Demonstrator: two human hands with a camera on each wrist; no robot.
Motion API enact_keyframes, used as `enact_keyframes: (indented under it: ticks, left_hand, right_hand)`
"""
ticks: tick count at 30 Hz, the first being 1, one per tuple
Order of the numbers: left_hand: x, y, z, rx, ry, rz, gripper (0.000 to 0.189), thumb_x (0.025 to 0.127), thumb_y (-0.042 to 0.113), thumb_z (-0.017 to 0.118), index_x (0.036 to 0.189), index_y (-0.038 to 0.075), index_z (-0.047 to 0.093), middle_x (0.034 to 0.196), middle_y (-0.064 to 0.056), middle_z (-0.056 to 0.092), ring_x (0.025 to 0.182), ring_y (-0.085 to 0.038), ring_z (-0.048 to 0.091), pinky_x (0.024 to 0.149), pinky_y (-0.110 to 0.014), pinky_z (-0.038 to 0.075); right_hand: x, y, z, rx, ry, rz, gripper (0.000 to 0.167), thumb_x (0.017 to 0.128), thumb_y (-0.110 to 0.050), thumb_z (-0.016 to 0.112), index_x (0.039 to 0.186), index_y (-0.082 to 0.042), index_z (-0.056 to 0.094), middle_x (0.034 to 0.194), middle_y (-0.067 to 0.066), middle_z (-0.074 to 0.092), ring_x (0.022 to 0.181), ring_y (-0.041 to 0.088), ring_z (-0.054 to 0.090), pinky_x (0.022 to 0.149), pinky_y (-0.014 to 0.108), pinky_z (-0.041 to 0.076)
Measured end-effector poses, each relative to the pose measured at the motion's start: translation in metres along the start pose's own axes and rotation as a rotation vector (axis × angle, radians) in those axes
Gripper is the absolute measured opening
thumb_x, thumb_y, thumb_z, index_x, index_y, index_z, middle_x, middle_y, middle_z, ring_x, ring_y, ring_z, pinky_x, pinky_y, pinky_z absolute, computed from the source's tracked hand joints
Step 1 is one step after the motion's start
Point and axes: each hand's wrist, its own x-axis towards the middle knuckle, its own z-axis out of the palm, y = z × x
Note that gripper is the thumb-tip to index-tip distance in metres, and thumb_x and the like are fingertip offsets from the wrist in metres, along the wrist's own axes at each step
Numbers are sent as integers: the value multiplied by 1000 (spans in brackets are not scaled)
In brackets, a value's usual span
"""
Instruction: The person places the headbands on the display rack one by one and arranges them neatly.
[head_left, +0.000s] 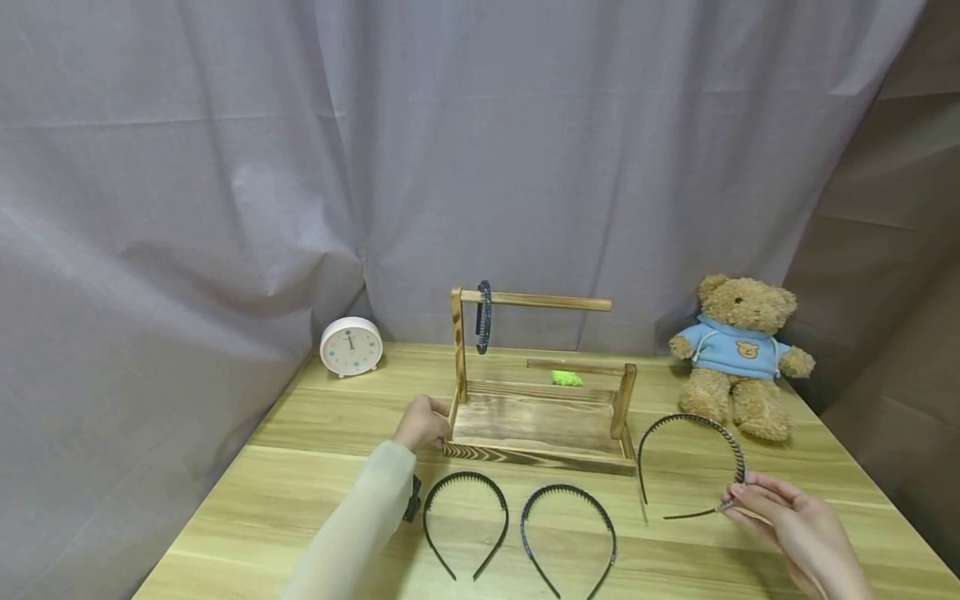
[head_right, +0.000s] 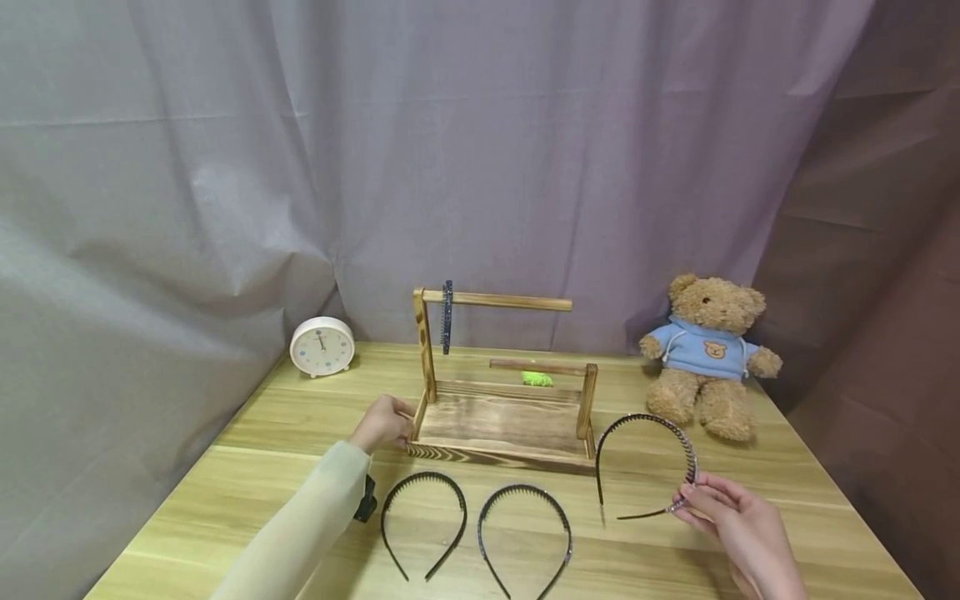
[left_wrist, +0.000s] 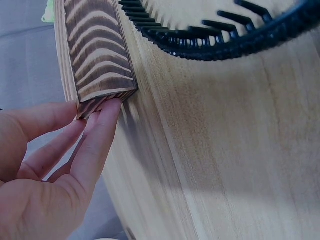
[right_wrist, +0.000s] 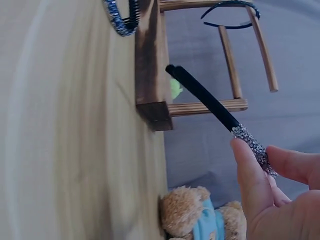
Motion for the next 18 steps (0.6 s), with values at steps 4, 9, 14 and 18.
enact_keyframes:
  ticks: [4, 9, 14, 18]
  left_hand:
    - [2, -1, 0, -1, 2, -4, 47, 69, -15, 55, 115, -12, 63, 86, -20, 68, 50, -13, 57, 51, -25, 59]
    - [2, 0, 1, -6, 4, -8, 46, 70, -14, 55, 115, -12, 64, 87, -21, 68, 50, -13, 57, 52, -26, 60]
    - [1, 0, 2, 4, 7, 10, 45, 70, -14, 54, 113, -12, 64, 89, -24, 69, 50, -14, 58, 53, -28, 60]
    - [0, 0, 2, 6, 5, 10, 45, 69, -14, 54, 113, -12, 64, 89, -24, 69, 51, -15, 59, 55, -29, 61]
  right_hand:
    - [0, -7, 7, 5, 86, -44, 16, 89, -7, 68, 102, -13, 60, 87, -7, 71, 84, 10, 72, 83, 32, 61]
    - [1, -15, 16, -20, 218, -35, 31, 86, -15, 75, 111, -12, 57, 83, -12, 72, 78, 8, 72, 79, 30, 61]
    - [1, -20, 25, 26, 261, -100, 21, 86, -10, 73, 102, -17, 62, 81, -10, 72, 75, 9, 72, 74, 28, 62]
    - [2, -24, 31, 52, 274, -167, 21, 84, -9, 75, 100, -17, 64, 80, -7, 72, 73, 9, 72, 71, 26, 62]
